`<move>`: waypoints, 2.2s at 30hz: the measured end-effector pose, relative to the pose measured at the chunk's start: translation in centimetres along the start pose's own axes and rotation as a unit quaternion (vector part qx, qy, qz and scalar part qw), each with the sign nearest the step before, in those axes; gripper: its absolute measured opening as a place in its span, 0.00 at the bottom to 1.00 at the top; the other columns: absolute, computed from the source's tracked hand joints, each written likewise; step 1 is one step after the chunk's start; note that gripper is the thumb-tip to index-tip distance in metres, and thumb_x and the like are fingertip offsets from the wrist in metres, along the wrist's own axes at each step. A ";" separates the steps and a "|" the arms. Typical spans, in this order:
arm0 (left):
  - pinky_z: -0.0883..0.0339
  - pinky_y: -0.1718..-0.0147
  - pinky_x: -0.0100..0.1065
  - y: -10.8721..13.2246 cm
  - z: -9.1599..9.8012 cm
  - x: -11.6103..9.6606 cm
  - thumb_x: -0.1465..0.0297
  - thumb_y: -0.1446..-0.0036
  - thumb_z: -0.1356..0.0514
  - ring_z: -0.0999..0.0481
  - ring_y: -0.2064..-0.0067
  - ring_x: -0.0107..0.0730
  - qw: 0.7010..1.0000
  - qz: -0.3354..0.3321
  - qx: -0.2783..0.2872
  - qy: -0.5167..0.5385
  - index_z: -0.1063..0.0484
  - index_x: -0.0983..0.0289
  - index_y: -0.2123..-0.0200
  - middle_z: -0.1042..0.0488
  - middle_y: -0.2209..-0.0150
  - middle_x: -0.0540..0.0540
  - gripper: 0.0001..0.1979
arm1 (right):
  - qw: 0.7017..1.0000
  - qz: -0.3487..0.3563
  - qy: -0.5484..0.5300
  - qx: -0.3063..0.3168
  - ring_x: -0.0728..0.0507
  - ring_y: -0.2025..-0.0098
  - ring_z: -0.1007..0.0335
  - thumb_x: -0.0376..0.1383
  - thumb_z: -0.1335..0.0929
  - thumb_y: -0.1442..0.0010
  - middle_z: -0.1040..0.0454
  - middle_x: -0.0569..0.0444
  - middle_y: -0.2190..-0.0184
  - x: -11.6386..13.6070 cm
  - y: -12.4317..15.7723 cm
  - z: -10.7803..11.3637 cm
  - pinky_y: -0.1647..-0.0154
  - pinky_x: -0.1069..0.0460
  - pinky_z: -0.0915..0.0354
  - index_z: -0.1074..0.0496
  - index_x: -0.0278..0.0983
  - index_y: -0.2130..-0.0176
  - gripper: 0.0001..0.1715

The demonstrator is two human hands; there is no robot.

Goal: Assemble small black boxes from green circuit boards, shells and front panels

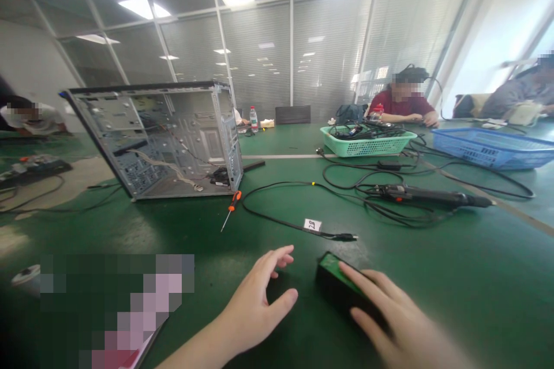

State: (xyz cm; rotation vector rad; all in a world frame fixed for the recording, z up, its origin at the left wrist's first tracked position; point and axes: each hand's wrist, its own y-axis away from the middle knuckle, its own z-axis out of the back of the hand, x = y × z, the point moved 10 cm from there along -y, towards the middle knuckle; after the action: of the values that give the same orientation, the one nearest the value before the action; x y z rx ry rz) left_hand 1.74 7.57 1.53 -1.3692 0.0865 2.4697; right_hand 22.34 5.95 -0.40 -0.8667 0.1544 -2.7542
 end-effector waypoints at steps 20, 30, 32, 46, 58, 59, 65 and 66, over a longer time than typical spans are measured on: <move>0.37 0.53 0.39 -0.3 0.4 0.6 0.67 0.50 0.40 0.30 0.53 0.40 0.998 0.029 -0.008 0.057 0.40 0.59 0.46 0.31 0.52 0.56 0.26 | 0.865 -0.176 -0.450 0.137 0.47 0.66 0.34 0.54 0.30 0.51 0.33 0.53 0.66 3.8 -2.8 -7.1 0.72 0.57 0.32 0.39 0.35 0.59 0.31; 0.36 0.62 0.34 -0.7 -0.5 1.3 0.60 0.47 0.41 0.30 0.61 0.35 0.990 0.042 0.018 0.135 0.37 0.61 0.56 0.30 0.62 0.52 0.18 | 0.702 -0.354 -0.610 0.100 0.51 0.80 0.36 0.42 0.32 0.40 0.33 0.55 0.79 2.8 -1.4 -8.2 0.83 0.60 0.37 0.34 0.32 0.62 0.15; 0.36 0.63 0.34 -0.9 -0.5 1.7 0.57 0.47 0.41 0.30 0.62 0.35 0.985 0.053 0.011 0.163 0.37 0.62 0.58 0.30 0.62 0.53 0.18 | 0.678 -0.355 -0.633 0.117 0.51 0.79 0.35 0.42 0.35 0.37 0.32 0.54 0.77 3.0 -1.5 -8.4 0.81 0.59 0.35 0.35 0.31 0.61 0.15; 0.36 0.74 0.31 -1.4 0.7 3.8 0.38 0.53 0.49 0.31 0.74 0.28 0.957 0.118 -0.065 0.257 0.35 0.65 0.59 0.30 0.69 0.51 0.35 | 0.659 -0.282 -0.685 0.131 0.50 0.71 0.30 0.43 0.26 0.48 0.27 0.49 0.65 4.7 -1.8 -7.8 0.71 0.59 0.31 0.33 0.30 0.56 0.26; 0.35 0.69 0.33 -1.0 0.5 2.8 0.41 0.47 0.53 0.30 0.70 0.32 0.970 0.094 -0.025 0.225 0.34 0.64 0.56 0.30 0.70 0.52 0.33 | 0.602 -0.367 -0.699 0.124 0.53 0.79 0.34 0.42 0.36 0.35 0.30 0.54 0.75 4.1 -1.1 -8.1 0.79 0.61 0.34 0.34 0.29 0.55 0.17; 0.35 0.70 0.32 -1.1 0.4 2.9 0.42 0.46 0.53 0.31 0.70 0.31 0.970 0.091 -0.023 0.223 0.34 0.64 0.56 0.30 0.70 0.52 0.33 | 0.606 -0.362 -0.697 0.123 0.53 0.79 0.34 0.42 0.36 0.36 0.30 0.54 0.74 4.1 -1.2 -8.1 0.79 0.61 0.34 0.34 0.29 0.55 0.17; 0.36 0.71 0.32 -1.3 0.3 3.3 0.42 0.46 0.53 0.31 0.71 0.32 0.967 0.092 -0.037 0.234 0.33 0.65 0.54 0.33 0.75 0.50 0.33 | 0.626 -0.349 -0.688 0.117 0.53 0.77 0.33 0.41 0.35 0.36 0.30 0.53 0.72 3.8 -1.4 -8.1 0.76 0.61 0.33 0.35 0.29 0.54 0.18; 0.36 0.71 0.32 -1.4 0.4 3.4 0.43 0.46 0.52 0.31 0.72 0.32 0.965 0.095 -0.044 0.239 0.33 0.66 0.53 0.32 0.74 0.50 0.33 | 0.627 -0.347 -0.689 0.111 0.52 0.76 0.33 0.41 0.35 0.36 0.30 0.53 0.71 3.7 -1.4 -8.0 0.75 0.61 0.33 0.35 0.29 0.54 0.17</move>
State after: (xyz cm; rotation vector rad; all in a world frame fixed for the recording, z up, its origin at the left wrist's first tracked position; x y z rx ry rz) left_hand 0.17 9.80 -1.01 -2.0592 0.2267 2.2494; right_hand 14.49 6.54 -4.63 -2.9983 -0.9272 -1.5567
